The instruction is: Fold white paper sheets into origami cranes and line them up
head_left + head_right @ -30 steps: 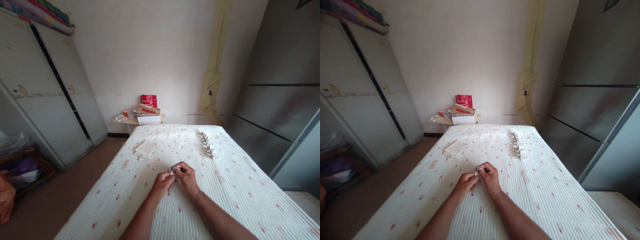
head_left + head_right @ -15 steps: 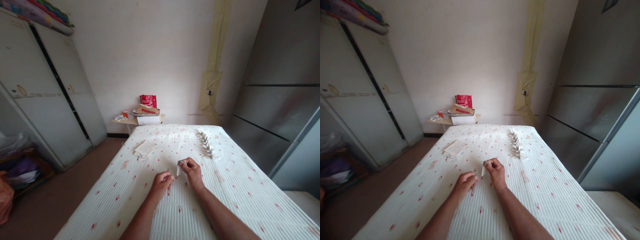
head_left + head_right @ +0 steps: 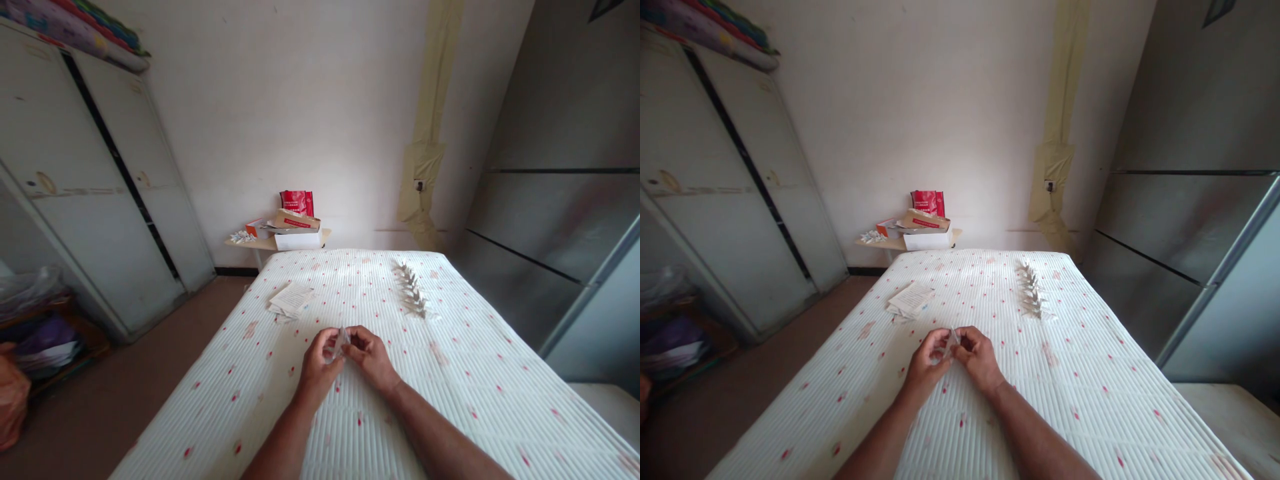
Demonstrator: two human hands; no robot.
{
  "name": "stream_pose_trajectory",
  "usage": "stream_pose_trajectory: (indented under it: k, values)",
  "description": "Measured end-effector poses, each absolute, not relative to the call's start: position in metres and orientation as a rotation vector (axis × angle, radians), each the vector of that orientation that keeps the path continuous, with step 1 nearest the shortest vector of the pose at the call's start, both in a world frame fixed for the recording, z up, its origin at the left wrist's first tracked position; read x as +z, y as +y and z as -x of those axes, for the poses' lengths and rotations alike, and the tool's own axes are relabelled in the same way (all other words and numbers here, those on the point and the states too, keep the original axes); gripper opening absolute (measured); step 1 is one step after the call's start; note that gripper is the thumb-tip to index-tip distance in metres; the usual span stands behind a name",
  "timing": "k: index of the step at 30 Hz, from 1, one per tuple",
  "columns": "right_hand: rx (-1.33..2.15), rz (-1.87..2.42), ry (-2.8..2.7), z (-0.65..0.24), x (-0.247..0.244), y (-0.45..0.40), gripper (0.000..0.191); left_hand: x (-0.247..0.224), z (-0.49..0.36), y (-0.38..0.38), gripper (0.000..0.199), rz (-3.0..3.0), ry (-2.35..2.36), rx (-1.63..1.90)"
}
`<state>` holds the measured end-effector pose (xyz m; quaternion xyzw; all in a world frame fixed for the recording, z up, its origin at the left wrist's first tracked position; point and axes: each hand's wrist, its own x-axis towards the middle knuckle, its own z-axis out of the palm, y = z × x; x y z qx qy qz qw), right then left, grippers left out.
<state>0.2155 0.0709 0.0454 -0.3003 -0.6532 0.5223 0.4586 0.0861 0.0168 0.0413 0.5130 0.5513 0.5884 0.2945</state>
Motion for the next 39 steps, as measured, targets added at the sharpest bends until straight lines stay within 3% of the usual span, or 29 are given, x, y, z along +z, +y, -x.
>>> stream_pose_trajectory:
  k: [8,15,29,39]
  values:
    - [1.209,0.717,-1.712,-0.217,0.05,0.066,0.029,0.035,-0.084,0.021,0.033,-1.367,1.419,1.576]
    - [1.153,0.662,-1.687,-0.217,0.039,0.072,0.029,0.039,-0.082,0.02,0.012,-1.323,1.312,1.5]
    - [0.989,0.652,-1.785,-0.218,0.031,0.076,0.026,0.042,-0.083,0.017,0.013,-1.291,1.286,1.441]
    - [1.262,0.71,-1.647,-0.216,0.035,0.075,0.021,0.044,-0.083,0.018,0.014,-1.229,1.312,1.493]
